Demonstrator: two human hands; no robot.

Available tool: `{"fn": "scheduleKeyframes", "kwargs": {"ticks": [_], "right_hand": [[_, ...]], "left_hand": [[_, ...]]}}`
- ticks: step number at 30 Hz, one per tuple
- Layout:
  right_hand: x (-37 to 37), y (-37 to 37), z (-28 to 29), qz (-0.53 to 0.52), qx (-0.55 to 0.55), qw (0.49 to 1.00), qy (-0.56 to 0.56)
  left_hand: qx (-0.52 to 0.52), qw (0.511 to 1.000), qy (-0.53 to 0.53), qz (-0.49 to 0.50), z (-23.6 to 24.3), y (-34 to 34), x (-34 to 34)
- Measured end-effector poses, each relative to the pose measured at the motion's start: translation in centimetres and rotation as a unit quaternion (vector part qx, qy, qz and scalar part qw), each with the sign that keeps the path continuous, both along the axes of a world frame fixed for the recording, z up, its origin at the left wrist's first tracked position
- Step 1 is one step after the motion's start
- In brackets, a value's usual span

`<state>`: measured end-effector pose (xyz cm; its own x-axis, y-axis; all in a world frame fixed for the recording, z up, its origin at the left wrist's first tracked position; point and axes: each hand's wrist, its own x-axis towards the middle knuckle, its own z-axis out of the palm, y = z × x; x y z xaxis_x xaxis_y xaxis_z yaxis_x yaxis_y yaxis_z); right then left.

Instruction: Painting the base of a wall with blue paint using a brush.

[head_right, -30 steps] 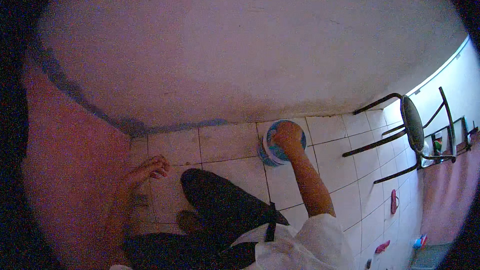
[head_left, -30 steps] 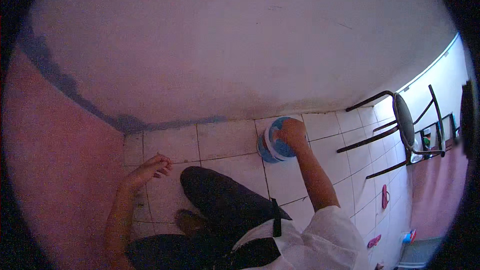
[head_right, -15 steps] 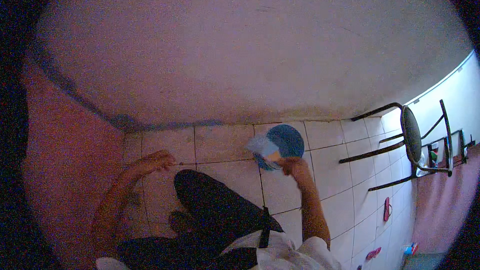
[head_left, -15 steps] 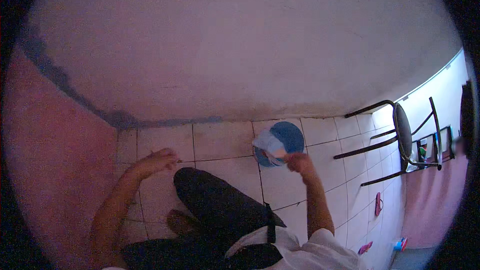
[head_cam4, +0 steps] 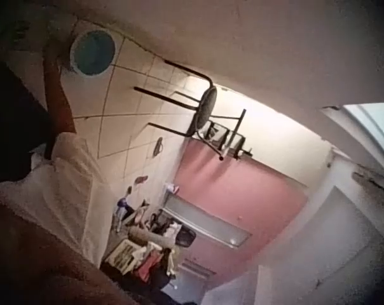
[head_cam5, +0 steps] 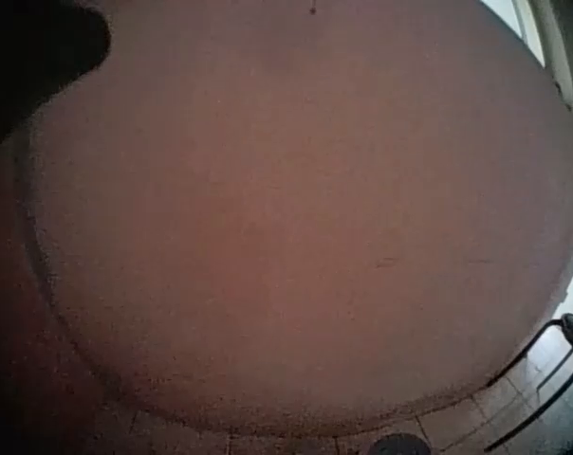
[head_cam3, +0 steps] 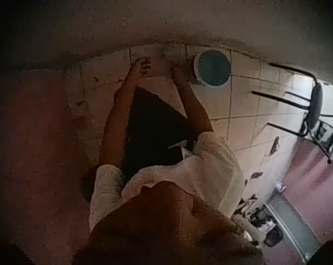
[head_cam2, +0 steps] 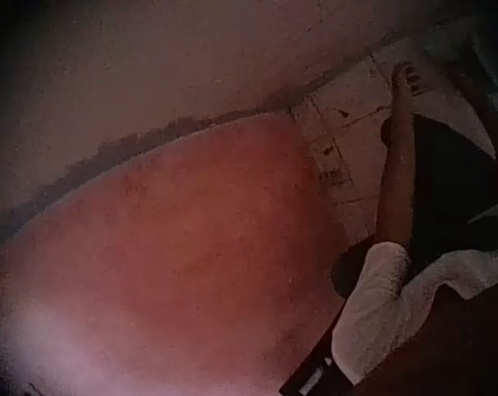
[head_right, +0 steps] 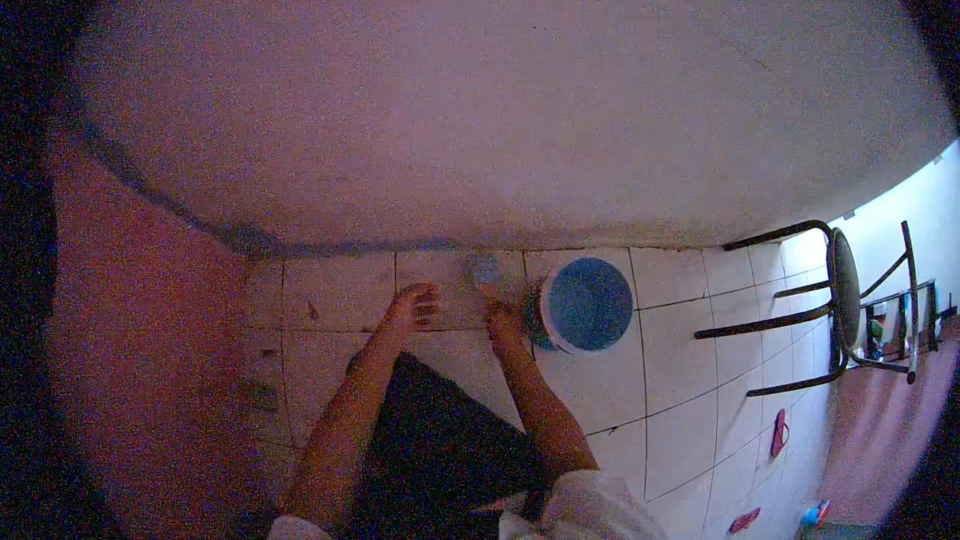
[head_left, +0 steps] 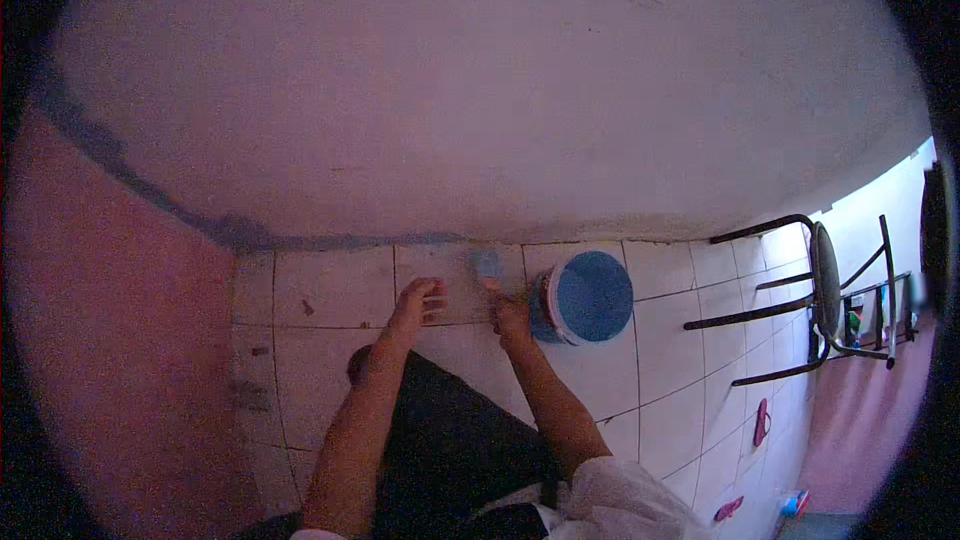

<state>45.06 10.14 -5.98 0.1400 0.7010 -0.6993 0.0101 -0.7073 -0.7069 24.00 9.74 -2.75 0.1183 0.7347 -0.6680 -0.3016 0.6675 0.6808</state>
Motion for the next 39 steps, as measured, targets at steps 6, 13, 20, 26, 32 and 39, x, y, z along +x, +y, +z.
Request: {"fn": "scheduleKeyframes", "kwargs": {"ticks": [6,13,20,26,32,39], "right_hand": [[0.6,3.2,-7.1,0.24,0.069,0.905,-0.345],[-4.3,2.6,-3.2,0.401,0.118,0.763,-0.492],[-3.5,-1.2,0.7,-0.131,0.134,0.979,0.083],[-2.2,-3.6,-0.6,-0.104,0.131,0.984,0.064],[-3.1,-0.7,-3.4,0.002,0.073,0.997,0.005],[-3.0,2.1,-6.1,-0.163,0.139,0.96,0.183]], "left_hand": [[0.033,0.978,-0.155,0.136,-0.5,-0.7,1.3],[0.019,0.955,-0.238,0.178,-2.9,-2.5,-0.9],[0.039,0.944,-0.267,0.191,-1.7,-2.1,-0.7],[-0.002,0.976,-0.145,0.16,0.1,-1.3,-1.1],[0.051,0.922,-0.326,0.202,-2.6,-2.5,-1.5],[0.109,0.931,-0.289,0.193,-3.5,-1.8,-0.4]]}}
